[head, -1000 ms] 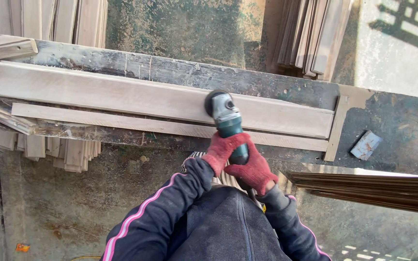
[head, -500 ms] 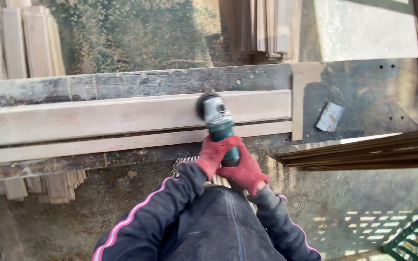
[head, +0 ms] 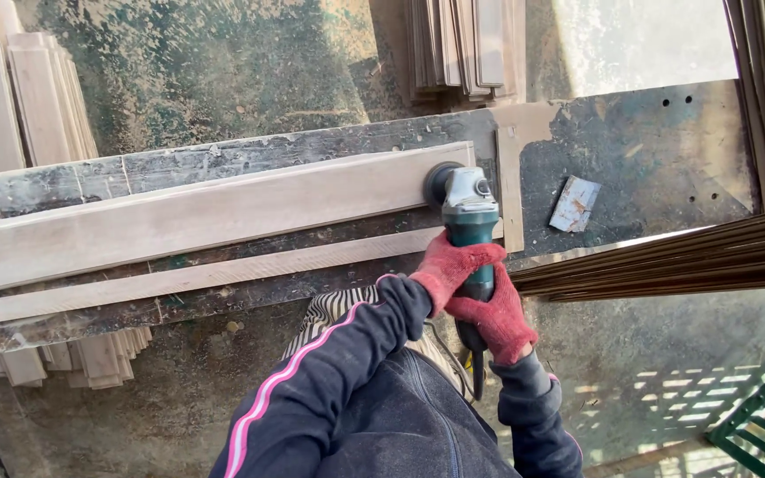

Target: The recorder sands the edges and surface of a wooden board using a power sander followed by a manual sanding block.

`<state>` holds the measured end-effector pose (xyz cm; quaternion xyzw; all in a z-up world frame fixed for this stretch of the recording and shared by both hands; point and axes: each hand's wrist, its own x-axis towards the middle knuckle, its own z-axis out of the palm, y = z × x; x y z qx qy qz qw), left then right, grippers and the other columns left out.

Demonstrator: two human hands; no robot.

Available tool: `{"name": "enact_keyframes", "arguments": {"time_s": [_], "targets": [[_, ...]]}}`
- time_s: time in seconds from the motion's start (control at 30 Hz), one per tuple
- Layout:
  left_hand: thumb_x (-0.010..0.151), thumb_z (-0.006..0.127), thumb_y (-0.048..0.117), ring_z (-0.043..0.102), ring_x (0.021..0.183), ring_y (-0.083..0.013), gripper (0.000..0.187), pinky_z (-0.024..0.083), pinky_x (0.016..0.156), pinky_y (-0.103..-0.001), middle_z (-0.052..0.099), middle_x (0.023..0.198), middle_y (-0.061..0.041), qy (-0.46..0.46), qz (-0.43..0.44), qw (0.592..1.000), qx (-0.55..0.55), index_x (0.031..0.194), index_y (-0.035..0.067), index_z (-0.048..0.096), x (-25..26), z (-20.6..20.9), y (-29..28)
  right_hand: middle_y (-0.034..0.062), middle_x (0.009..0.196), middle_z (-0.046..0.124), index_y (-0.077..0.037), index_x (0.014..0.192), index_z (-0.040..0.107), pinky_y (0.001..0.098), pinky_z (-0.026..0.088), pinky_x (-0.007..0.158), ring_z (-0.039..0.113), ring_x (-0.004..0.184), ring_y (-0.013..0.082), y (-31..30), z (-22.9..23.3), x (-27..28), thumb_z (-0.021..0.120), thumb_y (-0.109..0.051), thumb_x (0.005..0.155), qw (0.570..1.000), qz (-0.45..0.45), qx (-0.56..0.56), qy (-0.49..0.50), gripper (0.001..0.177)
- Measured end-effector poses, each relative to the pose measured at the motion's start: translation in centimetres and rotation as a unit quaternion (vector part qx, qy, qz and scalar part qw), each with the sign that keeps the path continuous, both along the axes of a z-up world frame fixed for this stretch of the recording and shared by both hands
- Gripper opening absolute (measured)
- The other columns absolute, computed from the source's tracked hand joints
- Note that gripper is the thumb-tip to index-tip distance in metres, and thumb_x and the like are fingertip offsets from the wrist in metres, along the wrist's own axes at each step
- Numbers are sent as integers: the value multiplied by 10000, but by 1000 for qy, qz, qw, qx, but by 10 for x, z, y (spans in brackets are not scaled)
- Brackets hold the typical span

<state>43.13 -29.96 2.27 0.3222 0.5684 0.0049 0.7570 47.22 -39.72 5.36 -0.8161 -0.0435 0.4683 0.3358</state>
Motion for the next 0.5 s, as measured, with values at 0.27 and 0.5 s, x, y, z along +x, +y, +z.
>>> {"name": "enact_keyframes", "arguments": {"time_s": [0.27, 0.5], "targets": [[474, 962, 258, 704, 1124, -315, 782, 574, 961, -428, 755, 1065, -143, -36, -17, 998, 53, 1198, 126, 698, -27, 42, 2, 106, 879, 716, -107, 1087, 661, 420, 582, 734, 685, 813, 217, -28, -32, 9, 988, -95, 495, 986, -35, 158, 49, 676], [625, 726, 615, 634, 1264, -250, 826, 463, 1091, -435, 658, 1385, -37, -51, -414, 789, 451, 1332, 198, 635, -86, -4, 79, 218, 969, 725, 90, 1137, 646, 378, 562, 636, 686, 786, 263, -68, -203, 37, 826, -90, 657, 935, 202, 291, -29, 543]]}}
